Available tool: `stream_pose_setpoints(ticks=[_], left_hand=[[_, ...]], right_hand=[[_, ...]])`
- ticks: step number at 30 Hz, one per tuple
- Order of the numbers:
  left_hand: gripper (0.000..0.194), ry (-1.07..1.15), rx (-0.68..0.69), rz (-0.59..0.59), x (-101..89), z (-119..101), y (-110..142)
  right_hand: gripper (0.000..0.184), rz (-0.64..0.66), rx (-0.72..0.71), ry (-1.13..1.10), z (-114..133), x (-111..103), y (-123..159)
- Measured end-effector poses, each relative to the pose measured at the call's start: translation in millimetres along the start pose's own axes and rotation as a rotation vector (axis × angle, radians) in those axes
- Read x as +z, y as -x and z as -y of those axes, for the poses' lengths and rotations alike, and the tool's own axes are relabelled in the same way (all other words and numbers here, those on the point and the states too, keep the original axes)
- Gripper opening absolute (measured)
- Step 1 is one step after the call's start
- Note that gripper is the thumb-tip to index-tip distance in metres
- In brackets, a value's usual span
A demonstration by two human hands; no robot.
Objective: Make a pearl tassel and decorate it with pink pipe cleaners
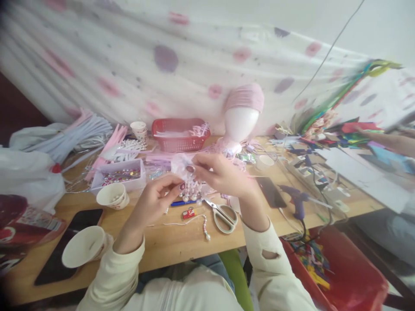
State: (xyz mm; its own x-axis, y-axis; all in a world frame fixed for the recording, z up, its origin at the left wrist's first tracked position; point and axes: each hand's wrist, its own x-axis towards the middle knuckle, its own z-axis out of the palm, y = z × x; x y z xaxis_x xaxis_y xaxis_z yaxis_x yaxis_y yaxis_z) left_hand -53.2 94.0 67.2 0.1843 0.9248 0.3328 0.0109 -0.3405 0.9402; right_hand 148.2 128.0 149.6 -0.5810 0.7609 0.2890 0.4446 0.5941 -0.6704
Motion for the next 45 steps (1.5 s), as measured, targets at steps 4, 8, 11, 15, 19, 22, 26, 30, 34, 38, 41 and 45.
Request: stream_pose_setpoints(ticks=[4,8,11,15,19,22,26,30,34,38,41,45], left_hand=[[0.017,-0.065,-0.019,0.054,3.2,-3,7],[0.029,-0.049,-0.070,0.151,17.4,2,13],[0.019,-0.102,-0.030,0.135,29.8,9,14],[0.023,-0.236,0.080,0.087,37.4,20,13],[0.022,-0.355,0.137,0.045,32.5,39,11],[0.019,-0.381,0.180,0.073,28.0,53,9],[0.031,-0.328,0.110,0.063,30.7,61,11],[0.040,-0.253,-0.045,-0.004,37.6,59,16],[0.034,-0.289,-0.056,0.025,34.9,43,7],[0.027,-0.344,0.017,0.063,28.7,9,-21],[0.023,-0.322,0.109,0.032,25.6,-12,-43],[0.034,-0.146,0.087,0.005,21.7,-20,-59]], right_hand=[[0.034,0.038,0.006,-0.242,-11,5,13],[0.037,-0.020,0.015,-0.321,-21,16,28],[0.038,-0.117,0.049,-0.246,-28,24,38],[0.040,-0.183,0.123,-0.230,-41,33,46],[0.042,-0.220,0.177,-0.264,-56,40,51],[0.042,-0.214,0.221,-0.325,-62,46,52],[0.043,-0.195,0.241,-0.408,-67,54,51],[0.046,-0.174,0.243,-0.491,-76,63,49],[0.049,-0.191,0.217,-0.537,-78,63,43],[0.048,-0.226,0.109,-0.527,-68,41,27],[0.050,-0.233,0.041,-0.509,-58,19,10],[0.051,-0.281,0.017,-0.473,-47,-2,-7]])
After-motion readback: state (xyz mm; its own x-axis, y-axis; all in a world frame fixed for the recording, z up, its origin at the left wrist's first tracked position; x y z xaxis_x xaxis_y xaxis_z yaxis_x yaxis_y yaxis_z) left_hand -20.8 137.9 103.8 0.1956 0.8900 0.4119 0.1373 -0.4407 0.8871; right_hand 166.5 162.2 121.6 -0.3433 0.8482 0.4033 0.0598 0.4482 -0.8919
